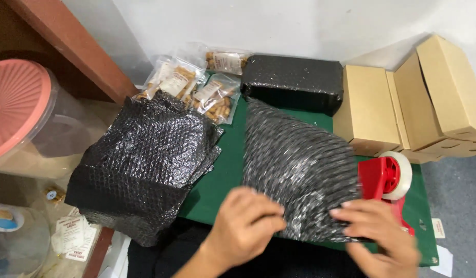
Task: Wrapping small snack bags in bubble wrap and preparing them for shipping by placing them in protective sleeves.
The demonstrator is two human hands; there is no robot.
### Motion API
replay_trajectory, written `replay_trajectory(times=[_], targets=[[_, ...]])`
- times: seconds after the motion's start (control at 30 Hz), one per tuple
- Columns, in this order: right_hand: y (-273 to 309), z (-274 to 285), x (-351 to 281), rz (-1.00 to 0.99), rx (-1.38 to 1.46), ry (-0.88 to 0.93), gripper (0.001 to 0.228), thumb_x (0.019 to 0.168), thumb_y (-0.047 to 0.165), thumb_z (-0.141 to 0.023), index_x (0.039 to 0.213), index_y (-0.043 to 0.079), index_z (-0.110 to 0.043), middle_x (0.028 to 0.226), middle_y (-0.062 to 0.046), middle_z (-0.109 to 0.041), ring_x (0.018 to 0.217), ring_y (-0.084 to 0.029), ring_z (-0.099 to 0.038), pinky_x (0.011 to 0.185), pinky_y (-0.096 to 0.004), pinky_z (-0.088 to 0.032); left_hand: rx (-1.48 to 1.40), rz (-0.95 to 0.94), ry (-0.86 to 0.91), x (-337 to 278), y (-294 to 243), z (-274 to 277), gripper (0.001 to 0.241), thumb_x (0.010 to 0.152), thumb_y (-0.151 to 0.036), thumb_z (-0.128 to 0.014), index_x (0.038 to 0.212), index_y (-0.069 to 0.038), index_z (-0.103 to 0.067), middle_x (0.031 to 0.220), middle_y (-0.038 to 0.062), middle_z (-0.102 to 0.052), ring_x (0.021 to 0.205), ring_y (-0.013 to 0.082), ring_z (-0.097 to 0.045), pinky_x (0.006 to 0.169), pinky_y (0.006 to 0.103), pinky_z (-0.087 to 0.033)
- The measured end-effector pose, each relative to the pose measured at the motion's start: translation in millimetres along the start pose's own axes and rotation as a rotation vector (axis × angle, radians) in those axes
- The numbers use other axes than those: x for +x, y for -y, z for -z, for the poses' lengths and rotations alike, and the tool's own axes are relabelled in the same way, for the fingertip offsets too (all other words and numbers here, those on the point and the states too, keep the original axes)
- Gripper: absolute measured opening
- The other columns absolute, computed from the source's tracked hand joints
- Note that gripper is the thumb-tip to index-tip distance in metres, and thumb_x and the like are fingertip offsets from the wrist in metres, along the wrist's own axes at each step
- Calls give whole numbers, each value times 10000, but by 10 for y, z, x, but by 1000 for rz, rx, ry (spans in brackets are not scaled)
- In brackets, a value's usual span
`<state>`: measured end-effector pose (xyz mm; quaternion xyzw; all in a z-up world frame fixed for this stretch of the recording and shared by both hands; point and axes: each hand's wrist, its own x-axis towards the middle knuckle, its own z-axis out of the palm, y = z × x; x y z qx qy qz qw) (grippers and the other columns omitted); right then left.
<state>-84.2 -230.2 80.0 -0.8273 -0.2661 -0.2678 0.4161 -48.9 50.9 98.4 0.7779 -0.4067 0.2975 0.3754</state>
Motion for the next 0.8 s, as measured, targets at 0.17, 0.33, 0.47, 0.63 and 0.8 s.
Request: replay_trajectory(times=[0.17,0.33,0.47,0.63,0.8], targets=[[-605,-372,-493,-245,-56,279,99,817,99,-707,864,185,-700,1112,72,-810,1108,-182,-729,1036,-416,-453,-2,156,232,-838,324,-480,149,936,-17,-629,1020,-112,-707,1068,38,-708,1032,262,-646,951,457,-444],[-814,-574,-678,-405,-126,537,126,812,144,-664,905,221,-698,1110,87,-821,1110,-120,-724,1044,-398,-393,-21,348,445,-1034,539,-621,301,756,-18,-629,999,-176,-712,1207,32,-671,1252,304,-565,1092,551,-345],[-709,-526,-462,-475,-170,647,429,793,584,-746,1067,255,-773,1203,68,-790,1204,-162,-665,1050,-404,-383,-186,513,521,-684,506,-435,448,832,-369,-553,1191,-159,-719,1241,69,-697,1219,288,-586,1082,527,-325],[-819,-777,-369,-463,-228,453,417,884,458,-693,1218,212,-731,1349,-11,-702,1282,-214,-613,1084,-428,-412,58,471,337,-713,739,-835,292,968,-296,-598,1210,-186,-717,1309,58,-665,1305,335,-527,1098,554,-328],[-955,-1044,-496,-408,-550,519,574,863,527,-684,1357,239,-628,1506,-31,-542,1376,-291,-505,978,-531,-495,97,423,424,-701,892,-1077,367,931,-169,-637,1297,-143,-661,1494,126,-521,1450,387,-392,1147,679,-241]])
